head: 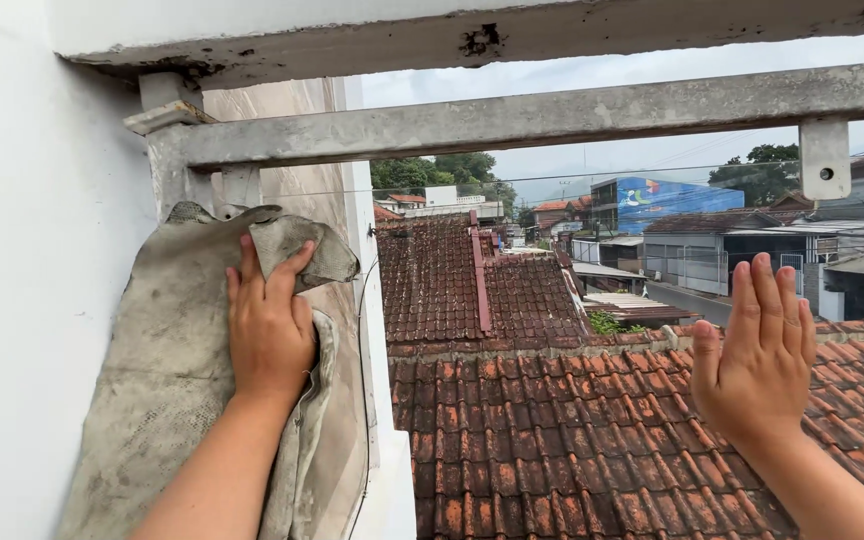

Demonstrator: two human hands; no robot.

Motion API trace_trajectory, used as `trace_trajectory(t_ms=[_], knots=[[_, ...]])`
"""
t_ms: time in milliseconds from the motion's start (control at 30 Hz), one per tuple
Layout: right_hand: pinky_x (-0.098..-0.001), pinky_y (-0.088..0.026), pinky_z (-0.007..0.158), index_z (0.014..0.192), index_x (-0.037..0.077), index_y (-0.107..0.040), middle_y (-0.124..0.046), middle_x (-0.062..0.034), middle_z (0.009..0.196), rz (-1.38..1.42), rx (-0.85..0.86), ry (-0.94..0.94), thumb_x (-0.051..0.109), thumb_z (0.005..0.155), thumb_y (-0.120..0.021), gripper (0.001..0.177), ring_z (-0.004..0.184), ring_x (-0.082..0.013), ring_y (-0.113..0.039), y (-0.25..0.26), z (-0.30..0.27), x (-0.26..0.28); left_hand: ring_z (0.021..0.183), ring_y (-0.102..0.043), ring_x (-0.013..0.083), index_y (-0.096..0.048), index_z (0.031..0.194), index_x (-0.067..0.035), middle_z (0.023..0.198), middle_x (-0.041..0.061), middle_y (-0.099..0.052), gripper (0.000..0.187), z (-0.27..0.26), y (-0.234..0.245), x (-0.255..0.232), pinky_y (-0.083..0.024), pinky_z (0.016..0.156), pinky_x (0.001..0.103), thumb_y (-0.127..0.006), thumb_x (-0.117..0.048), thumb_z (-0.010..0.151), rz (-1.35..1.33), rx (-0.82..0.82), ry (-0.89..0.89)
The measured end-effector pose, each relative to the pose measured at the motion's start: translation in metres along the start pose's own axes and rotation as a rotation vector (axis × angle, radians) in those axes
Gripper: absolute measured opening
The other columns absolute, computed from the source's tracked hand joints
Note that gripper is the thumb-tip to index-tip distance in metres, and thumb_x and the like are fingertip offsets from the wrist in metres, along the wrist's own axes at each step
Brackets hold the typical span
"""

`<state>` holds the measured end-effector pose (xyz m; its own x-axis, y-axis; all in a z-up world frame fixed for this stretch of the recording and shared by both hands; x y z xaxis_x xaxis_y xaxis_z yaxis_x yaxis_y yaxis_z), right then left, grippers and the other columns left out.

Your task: Wiping and cleaning the metal and glass railing on a balcony.

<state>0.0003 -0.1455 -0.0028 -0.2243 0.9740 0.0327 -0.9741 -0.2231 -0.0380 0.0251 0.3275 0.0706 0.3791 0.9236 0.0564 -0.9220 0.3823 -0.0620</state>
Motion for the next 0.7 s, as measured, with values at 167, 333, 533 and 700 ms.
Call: trace_trajectory(t_ms=[167, 333, 533, 700], knots=[[-0.053, -0.012, 0.129, 0.163, -0.001, -0.032, -0.029, -0.0186, 0.171, -0.002, -0.008, -0.008, 0.038, 0.109, -0.034, 0.067, 0.16, -0.0373, -0.021, -0.002, -0.001, 0.002, 0.151, -0.03, 0.048, -0.058, 0.142, -0.013, 0.146, 0.031, -0.05, 0.052, -0.017, -0.001, -0.006, -0.022, 0.123, 0.064, -0.051, -0.002, 0.092, -0.017, -0.024, 0.051], [-0.0529, -0.012, 0.129, 0.162, -0.001, -0.032, -0.03, -0.0187, 0.17, -0.006, -0.018, -0.007, 0.038, 0.11, -0.035, 0.066, 0.16, -0.0373, -0.021, 0.0, 0.0, 0.006, 0.151, -0.026, 0.0523, -0.053, 0.146, -0.005, 0.149, 0.033, -0.047, 0.056, -0.027, -0.022, -0.048, -0.02, 0.123, 0.064, -0.048, 0.002, 0.091, -0.047, -0.1, 0.181], [-0.0501, -0.014, 0.127, 0.161, -0.002, -0.034, -0.031, -0.0188, 0.168, -0.004, -0.035, 0.003, 0.034, 0.108, -0.035, 0.064, 0.158, -0.0382, -0.024, 0.003, 0.002, 0.006, 0.154, -0.029, 0.0482, -0.053, 0.146, -0.006, 0.144, 0.031, -0.051, 0.055, -0.014, -0.048, -0.122, -0.023, 0.126, 0.061, -0.05, 0.0, 0.091, -0.071, -0.114, 0.169], [-0.0399, -0.031, 0.115, 0.158, -0.002, -0.037, -0.037, -0.0195, 0.164, 0.387, -0.094, -0.14, 0.025, 0.109, -0.034, 0.056, 0.145, -0.0326, -0.041, 0.03, 0.014, -0.01, 0.151, -0.028, 0.0468, -0.051, 0.147, -0.004, 0.141, 0.033, -0.051, 0.059, 0.006, -0.066, -0.181, -0.02, 0.125, 0.06, -0.054, -0.004, 0.088, -0.134, -0.096, 0.117]])
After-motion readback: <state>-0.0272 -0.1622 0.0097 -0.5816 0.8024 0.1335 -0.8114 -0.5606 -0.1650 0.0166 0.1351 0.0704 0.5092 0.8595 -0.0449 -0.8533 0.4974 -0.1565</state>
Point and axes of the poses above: each hand's wrist, its own z-axis towards the middle knuckle, its own y-axis out of the back of the hand, x = y × z, the point moved 1 cm from there along z, towards the middle knuckle
